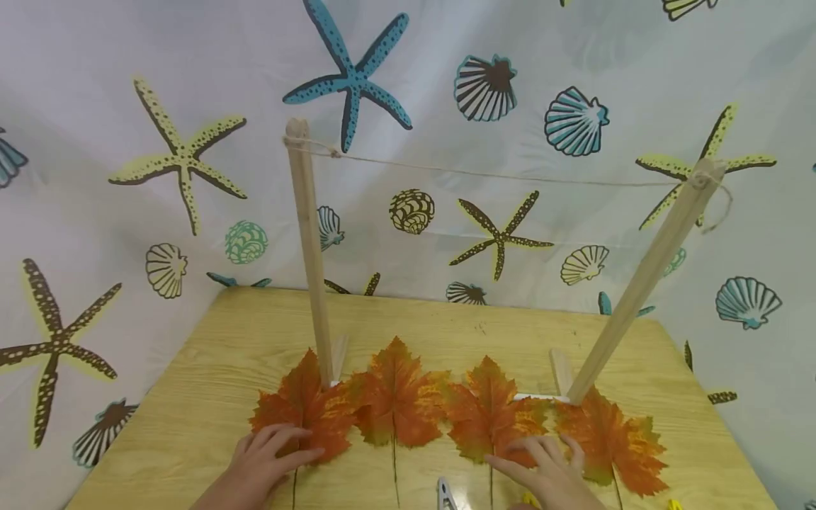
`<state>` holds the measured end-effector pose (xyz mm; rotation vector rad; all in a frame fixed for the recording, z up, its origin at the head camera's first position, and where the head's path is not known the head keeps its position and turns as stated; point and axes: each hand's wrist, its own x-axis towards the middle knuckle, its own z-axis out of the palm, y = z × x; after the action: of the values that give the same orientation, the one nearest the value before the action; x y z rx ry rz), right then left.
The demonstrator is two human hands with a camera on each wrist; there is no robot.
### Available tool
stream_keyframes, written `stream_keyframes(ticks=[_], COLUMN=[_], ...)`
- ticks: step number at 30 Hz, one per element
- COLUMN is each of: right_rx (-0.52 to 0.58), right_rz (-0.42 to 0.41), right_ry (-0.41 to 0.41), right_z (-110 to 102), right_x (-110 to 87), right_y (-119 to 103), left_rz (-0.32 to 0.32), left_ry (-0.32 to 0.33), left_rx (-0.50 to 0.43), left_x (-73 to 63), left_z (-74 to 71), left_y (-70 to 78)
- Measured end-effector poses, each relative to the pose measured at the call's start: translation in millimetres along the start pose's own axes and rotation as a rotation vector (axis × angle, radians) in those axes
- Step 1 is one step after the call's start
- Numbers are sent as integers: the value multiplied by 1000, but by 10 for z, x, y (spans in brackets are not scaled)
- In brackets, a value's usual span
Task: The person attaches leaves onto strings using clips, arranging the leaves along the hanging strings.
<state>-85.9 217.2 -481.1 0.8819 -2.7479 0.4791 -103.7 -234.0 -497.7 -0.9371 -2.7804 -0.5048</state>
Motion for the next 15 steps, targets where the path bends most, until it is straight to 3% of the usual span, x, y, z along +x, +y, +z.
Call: stream_keyframes(ticks=[7,9,15], right_rx=[50,53,24], right_rz=[-60,-93,-201], right_ry=[-96,-122,-143], right_z=[1,14,54], right_x=[36,52,137], right_y=[19,35,53], left_rz=[-15,11,128], left_ry=[-172,-174,-91], left_rx=[-57,-42,-12], left_x=[13,15,36], left_z=[48,59,100], left_y=[-70,-101,-193])
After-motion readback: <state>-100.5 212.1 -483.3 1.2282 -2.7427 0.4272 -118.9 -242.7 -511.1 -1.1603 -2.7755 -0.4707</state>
